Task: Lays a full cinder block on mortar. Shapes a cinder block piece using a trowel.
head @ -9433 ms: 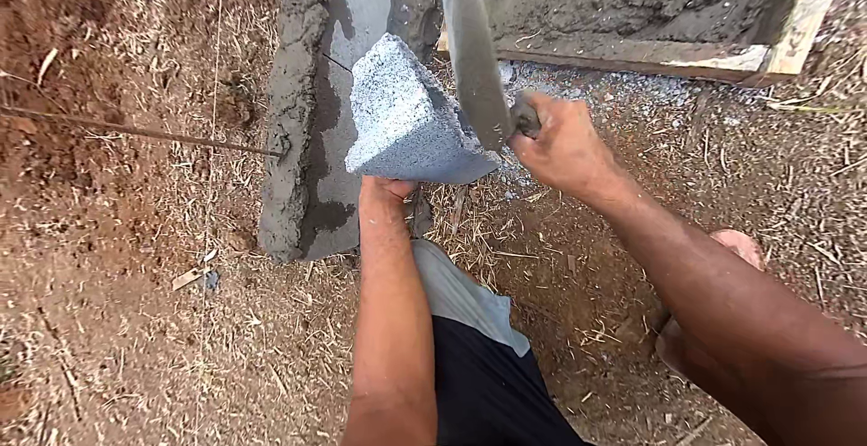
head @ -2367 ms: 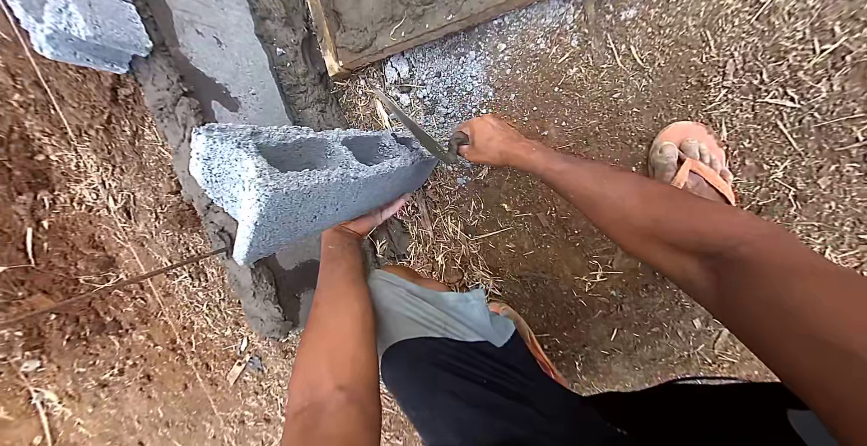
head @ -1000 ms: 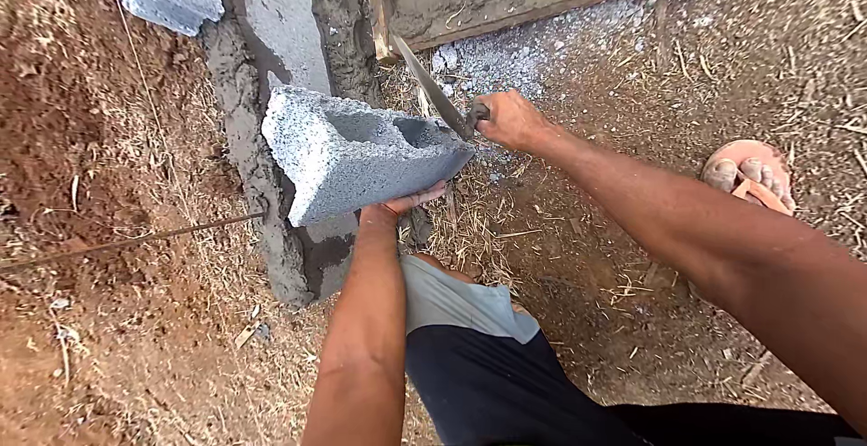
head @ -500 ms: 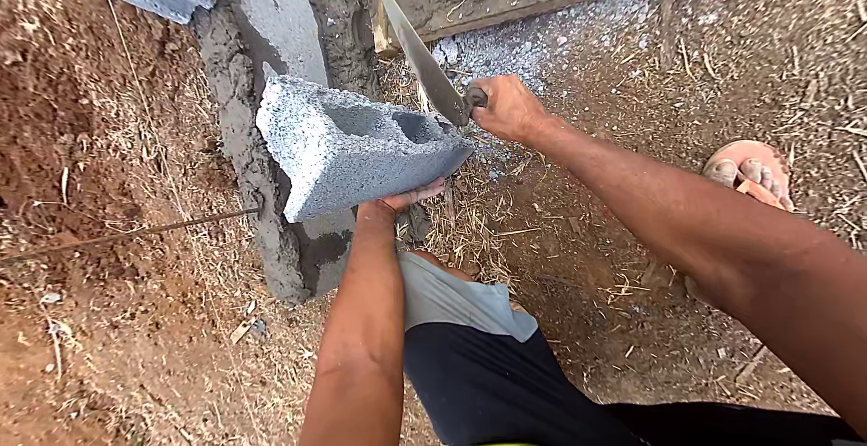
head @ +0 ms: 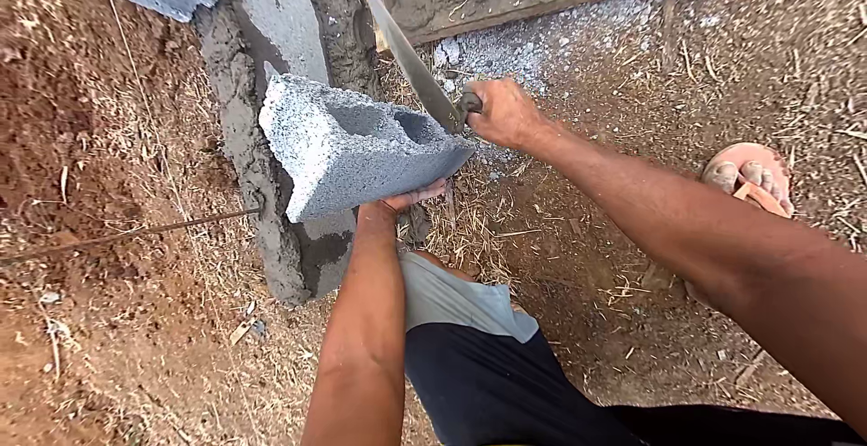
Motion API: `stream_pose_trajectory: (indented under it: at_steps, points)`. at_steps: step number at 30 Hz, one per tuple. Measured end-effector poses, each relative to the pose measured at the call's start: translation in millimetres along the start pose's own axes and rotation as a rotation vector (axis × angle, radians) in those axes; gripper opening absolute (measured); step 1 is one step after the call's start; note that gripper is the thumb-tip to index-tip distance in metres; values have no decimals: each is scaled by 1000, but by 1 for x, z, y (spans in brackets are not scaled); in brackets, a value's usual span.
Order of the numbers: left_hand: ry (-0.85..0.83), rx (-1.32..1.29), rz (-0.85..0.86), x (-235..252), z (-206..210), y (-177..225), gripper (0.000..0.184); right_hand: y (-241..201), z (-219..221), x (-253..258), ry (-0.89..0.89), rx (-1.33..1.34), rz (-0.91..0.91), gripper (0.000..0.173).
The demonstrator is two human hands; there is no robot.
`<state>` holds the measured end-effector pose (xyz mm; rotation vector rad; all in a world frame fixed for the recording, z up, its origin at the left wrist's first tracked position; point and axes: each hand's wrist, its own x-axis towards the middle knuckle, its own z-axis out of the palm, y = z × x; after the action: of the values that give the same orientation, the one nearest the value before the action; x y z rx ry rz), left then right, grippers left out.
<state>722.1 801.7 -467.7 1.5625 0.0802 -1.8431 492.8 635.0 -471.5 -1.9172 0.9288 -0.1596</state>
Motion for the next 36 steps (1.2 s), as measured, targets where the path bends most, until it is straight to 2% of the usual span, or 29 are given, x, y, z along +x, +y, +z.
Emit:
stream_pose_trajectory:
  at_steps: [3, 6, 11, 16, 19, 21, 22, 23, 25, 26, 28, 29, 30, 32, 33, 36]
  points:
    - [0, -9, 3, 0, 0, -2, 55, 15, 14, 1, -129, -45, 89, 21]
    - [5, 38, 23, -3, 4, -1, 54, 21, 8, -2, -105, -66, 126, 22]
    - [15, 59, 13, -2, 3, 0, 54, 0, -1, -3, -10, -43, 34, 19]
    - [22, 81, 6, -3, 6, 2, 53, 17, 14, -2, -141, -64, 108, 22]
    - [-54, 28, 37, -4, -3, 0, 55, 22, 6, 4, -106, -63, 136, 24]
    - [-13, 72, 61, -16, 19, 3, 42, 9, -7, 8, -75, -69, 106, 22]
    - [156, 171, 56, -28, 51, 9, 32, 1, -14, 11, -57, -74, 82, 22]
    - [222, 247, 45, -38, 73, 14, 29, -7, -18, 14, -42, -72, 59, 21]
    - [122, 350, 5, -48, 82, 19, 38, -18, -21, 16, -45, -52, 34, 20]
    - [135, 370, 8, -47, 83, 18, 39, -18, -19, 18, -61, -57, 25, 19]
    - [146, 289, 14, -39, 72, 14, 39, -7, -9, 21, -149, -98, 36, 20]
    - [94, 220, 53, -32, 54, 9, 37, 1, -4, 22, -206, -129, 55, 22]
    - [-66, 123, 66, -23, 28, 7, 45, 8, -3, 23, -233, -158, 73, 22]
    - [82, 58, 7, -23, 32, 10, 50, 12, -6, 20, -216, -176, 92, 22]
    - [98, 44, -12, -19, 27, 8, 53, 10, -10, 18, -184, -175, 85, 22]
    - [-14, 41, 16, -4, 0, -1, 59, -15, -27, 14, -95, -168, 50, 20]
